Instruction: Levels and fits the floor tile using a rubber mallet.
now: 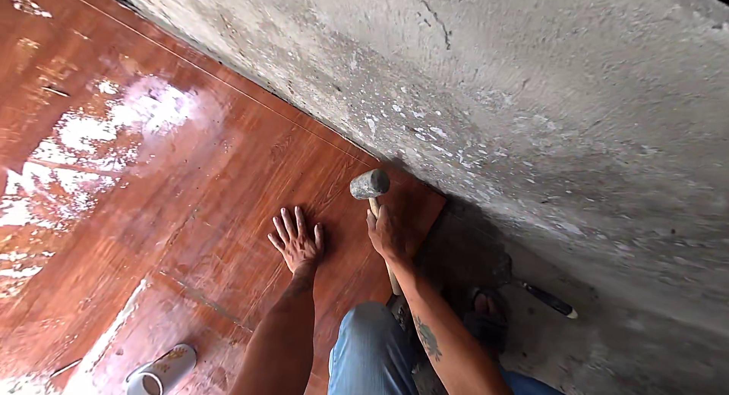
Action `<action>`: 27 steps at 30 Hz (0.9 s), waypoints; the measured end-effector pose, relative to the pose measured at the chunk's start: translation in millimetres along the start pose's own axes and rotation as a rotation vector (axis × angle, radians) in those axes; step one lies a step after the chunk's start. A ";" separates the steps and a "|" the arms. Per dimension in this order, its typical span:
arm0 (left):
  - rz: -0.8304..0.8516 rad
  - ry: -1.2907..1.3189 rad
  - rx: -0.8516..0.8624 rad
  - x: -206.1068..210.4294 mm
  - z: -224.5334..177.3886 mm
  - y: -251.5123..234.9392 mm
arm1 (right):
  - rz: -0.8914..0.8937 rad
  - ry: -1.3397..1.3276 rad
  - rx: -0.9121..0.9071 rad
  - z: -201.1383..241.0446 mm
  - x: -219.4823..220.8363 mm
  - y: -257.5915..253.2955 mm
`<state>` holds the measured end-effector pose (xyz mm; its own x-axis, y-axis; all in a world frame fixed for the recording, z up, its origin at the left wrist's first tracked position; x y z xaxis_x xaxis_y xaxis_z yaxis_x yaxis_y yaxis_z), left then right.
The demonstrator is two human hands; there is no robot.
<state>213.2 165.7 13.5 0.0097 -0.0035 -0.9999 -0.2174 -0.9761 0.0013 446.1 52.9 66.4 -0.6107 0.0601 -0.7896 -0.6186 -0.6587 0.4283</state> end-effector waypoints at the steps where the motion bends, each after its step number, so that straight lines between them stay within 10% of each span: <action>1: 0.003 0.002 0.001 0.4 0.2 -0.6 | 0.025 0.002 0.009 5.8 -2.4 -3.3; 27: -0.017 0.027 -0.006 0.4 2.4 -1.8 | 0.081 0.057 -0.160 126.4 16.7 -79.2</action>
<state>211.2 168.0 13.0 0.0394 0.0078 -0.9992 -0.2114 -0.9773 -0.0159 422.4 200.9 74.8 -0.6237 -0.0380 -0.7808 -0.4790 -0.7708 0.4201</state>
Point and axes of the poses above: each hand's wrist, its own y-axis away from the middle knuckle, its own x-axis out of the palm, z = x × y, the point moved 8 cm from there along -y, towards the middle knuckle, and after that the axes turned 2 degrees about -x, right-handed, at the moved point
